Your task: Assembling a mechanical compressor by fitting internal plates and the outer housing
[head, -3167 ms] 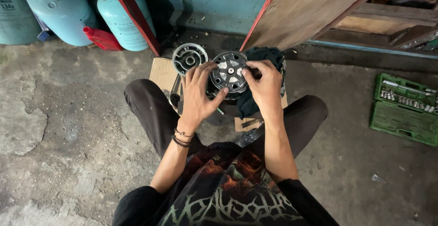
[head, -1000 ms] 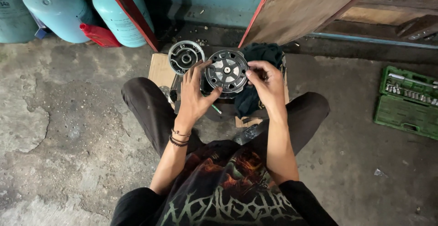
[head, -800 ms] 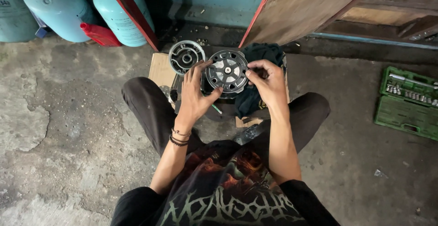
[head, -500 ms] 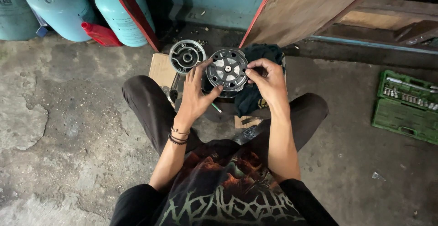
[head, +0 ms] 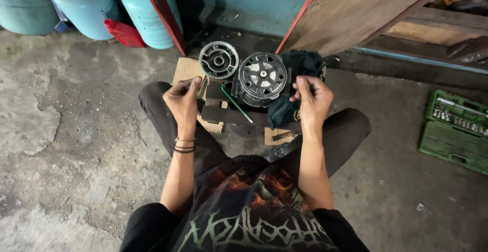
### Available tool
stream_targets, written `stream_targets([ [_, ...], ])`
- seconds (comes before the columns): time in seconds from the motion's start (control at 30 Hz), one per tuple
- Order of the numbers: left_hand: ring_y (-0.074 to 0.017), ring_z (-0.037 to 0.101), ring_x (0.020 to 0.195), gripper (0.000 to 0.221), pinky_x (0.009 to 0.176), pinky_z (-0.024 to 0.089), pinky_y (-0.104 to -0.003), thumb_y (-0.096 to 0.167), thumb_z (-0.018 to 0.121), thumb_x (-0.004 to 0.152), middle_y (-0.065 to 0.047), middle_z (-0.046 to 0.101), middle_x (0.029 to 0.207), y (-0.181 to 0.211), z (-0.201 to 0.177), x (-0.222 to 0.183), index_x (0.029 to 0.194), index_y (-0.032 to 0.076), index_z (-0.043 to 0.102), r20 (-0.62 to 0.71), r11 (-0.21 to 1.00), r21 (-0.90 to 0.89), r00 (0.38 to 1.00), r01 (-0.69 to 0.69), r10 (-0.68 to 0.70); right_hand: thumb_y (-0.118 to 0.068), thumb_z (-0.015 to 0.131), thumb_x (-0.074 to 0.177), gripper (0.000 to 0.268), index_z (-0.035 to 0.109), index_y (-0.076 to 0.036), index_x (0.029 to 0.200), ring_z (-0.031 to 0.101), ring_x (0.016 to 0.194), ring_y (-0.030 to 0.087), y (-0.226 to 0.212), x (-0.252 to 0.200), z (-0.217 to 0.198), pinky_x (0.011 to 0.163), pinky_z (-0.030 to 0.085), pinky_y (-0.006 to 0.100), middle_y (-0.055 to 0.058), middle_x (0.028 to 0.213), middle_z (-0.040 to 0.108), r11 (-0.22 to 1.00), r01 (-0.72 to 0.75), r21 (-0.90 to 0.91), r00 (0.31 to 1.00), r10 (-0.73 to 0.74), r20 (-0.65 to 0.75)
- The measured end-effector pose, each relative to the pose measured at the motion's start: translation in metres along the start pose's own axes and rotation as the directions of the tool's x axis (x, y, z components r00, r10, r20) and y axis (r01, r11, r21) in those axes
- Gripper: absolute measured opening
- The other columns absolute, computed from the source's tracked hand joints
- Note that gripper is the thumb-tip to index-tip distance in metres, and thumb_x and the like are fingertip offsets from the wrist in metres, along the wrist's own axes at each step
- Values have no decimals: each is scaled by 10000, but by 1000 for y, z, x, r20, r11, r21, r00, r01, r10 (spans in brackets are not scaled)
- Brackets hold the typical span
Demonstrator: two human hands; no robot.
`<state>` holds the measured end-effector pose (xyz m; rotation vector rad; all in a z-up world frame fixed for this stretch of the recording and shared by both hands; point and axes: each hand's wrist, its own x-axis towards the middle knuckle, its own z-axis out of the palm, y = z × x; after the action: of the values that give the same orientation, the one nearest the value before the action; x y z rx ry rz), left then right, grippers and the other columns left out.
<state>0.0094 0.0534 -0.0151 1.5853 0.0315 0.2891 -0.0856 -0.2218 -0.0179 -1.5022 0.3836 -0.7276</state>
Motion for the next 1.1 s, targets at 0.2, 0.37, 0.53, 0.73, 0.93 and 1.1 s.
stream_targets([
  [0.2,-93,497,582,464,560,378,-244,280,542,1116,-33,529,576,-12,-3,5,717,58,623,12,1000,-4,1000,-20,20,-200,568,1099,351,620,4,818,493,405,126,37,-8,-7,396,494,269,77,513,472,998,63,-8,976,-63,-209],
  [0.37,-66,504,606,61,570,450,-249,52,716,945,-84,695,755,-9,5,-4,954,8,757,10,1000,-29,1000,-1,2,-53,597,1047,110,675,4,1100,577,615,158,55,-13,-1,531,537,298,118,777,586,976,70,-206,988,-96,-119],
  [0.53,-53,475,582,255,538,362,-225,135,860,863,-6,594,610,-59,-3,-6,711,55,672,-39,993,-22,992,117,-117,-63,658,997,111,712,-26,1085,614,802,203,60,-18,0,700,512,374,166,863,651,934,118,-337,988,-145,-57],
  [0.73,-231,578,1006,271,859,473,-367,310,626,1059,-137,632,1077,-65,12,-4,1169,64,598,-18,999,4,999,48,-48,-135,686,981,94,735,-71,1029,636,770,210,58,-21,7,727,525,359,115,819,665,913,163,-374,960,-234,-153],
  [0.93,-351,491,1207,424,1070,377,-492,336,491,1124,-268,544,1327,-80,43,7,1419,42,411,-1,997,-31,997,75,-76,-139,683,988,89,728,-74,1028,597,755,168,63,-25,7,711,509,327,93,806,645,931,141,-337,962,-210,-177],
  [1.1,-541,404,1396,543,1158,342,-598,420,411,1127,-364,432,1471,-58,48,8,1505,35,357,57,982,-30,981,187,-185,-158,695,982,120,725,-51,1028,572,774,165,71,-27,4,738,485,336,93,803,615,933,156,-324,954,-227,-194],
])
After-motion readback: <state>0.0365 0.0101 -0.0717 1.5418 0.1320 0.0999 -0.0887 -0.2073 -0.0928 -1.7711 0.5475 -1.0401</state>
